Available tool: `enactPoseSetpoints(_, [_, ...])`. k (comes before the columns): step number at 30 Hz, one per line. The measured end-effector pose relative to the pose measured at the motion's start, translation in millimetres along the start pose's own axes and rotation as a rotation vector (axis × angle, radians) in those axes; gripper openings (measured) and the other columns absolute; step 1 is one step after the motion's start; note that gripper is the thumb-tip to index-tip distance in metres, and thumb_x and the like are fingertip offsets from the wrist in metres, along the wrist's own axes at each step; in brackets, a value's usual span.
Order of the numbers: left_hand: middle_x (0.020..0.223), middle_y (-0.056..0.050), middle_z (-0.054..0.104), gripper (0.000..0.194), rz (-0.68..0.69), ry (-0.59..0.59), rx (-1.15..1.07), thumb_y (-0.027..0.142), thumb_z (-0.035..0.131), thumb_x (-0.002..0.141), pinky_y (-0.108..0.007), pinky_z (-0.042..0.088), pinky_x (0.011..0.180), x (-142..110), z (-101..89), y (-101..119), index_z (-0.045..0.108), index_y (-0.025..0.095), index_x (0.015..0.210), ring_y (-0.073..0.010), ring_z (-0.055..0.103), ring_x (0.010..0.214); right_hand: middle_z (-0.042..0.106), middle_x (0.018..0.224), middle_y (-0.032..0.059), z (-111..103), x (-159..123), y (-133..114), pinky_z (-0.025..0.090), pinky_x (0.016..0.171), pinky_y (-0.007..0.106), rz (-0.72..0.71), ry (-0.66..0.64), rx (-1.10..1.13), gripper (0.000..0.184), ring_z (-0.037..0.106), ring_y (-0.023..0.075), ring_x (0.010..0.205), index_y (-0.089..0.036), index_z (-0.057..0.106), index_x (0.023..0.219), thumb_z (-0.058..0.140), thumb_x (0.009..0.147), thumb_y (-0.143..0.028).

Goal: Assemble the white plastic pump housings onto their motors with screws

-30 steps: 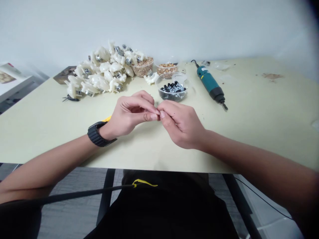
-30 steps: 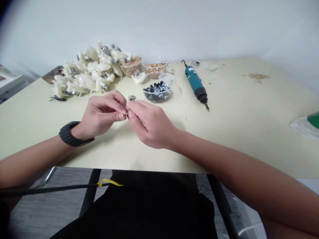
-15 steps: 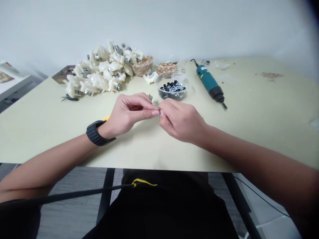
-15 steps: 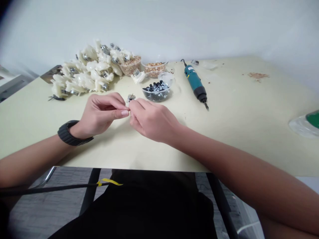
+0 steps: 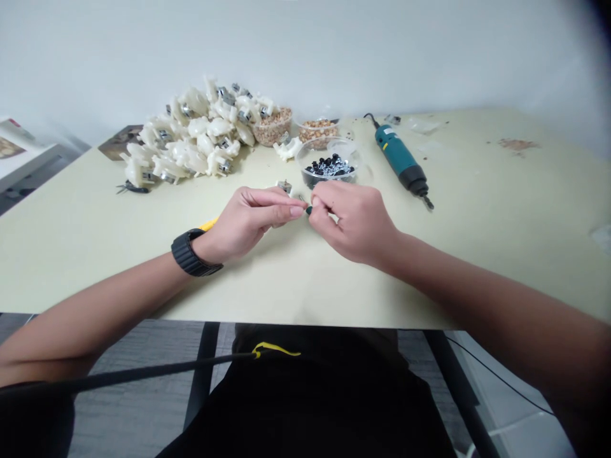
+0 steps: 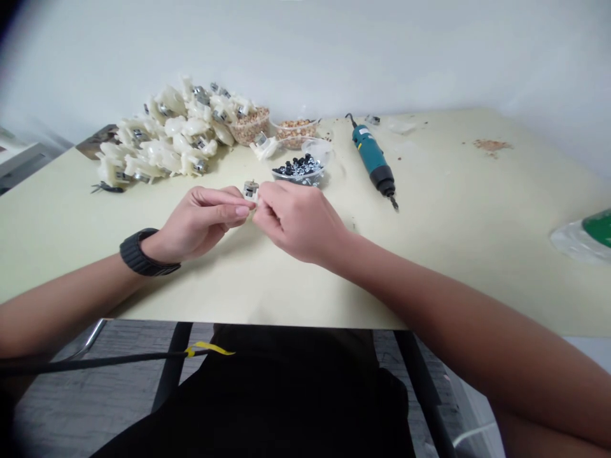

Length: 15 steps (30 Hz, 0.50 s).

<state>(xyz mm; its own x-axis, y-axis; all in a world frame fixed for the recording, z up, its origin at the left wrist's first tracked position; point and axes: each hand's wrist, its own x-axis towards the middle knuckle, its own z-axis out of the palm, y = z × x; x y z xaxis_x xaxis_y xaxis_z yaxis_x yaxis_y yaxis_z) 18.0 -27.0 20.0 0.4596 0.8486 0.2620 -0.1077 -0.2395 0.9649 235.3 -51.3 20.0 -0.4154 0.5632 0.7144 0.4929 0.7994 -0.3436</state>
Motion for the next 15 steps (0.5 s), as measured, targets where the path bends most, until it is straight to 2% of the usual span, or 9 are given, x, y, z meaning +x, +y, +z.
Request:
enactPoseSetpoints(5, [0.067,-0.003,0.07,0.018,-0.042,0.018,-0.109,0.036,0.1,0.073,-0.024,0.04,0.056,1.1,2.9,1.6,0.091,0.027,0.086,-0.0068,0.048,0.06,0.047,0.066,-0.0028,-2.7,2.9,-8.8,0.032,0.062,0.031,0.206,-0.108,0.31,0.037,0.042,0.012,0.061,-0.022,0.045,0.075,0.04,0.111,-0.025])
enactPoseSetpoints(11, [0.072,-0.004,0.075,0.016,-0.043,-0.004,-0.134,0.035,0.099,0.076,-0.024,0.042,0.056,0.0,3.6,2.3,0.091,0.026,0.087,-0.0073,0.048,0.06,0.047,0.07,-0.003,-2.9,2.4,-13.2,0.034,0.065,0.03,0.196,-0.125,0.454,0.038,0.044,0.012,0.066,-0.022,0.048,0.079,0.041,0.116,-0.031])
enactPoseSetpoints(15, [0.073,-0.003,0.075,0.016,-0.075,-0.014,-0.182,0.035,0.099,0.077,-0.021,0.044,0.057,-1.1,4.9,1.2,0.091,0.026,0.087,-0.0062,0.052,0.061,0.042,0.069,-0.0036,-3.0,0.1,-15.8,0.031,0.064,0.031,0.238,-0.143,0.491,0.039,0.04,0.0127,0.066,-0.023,0.047,0.08,0.042,0.117,-0.036])
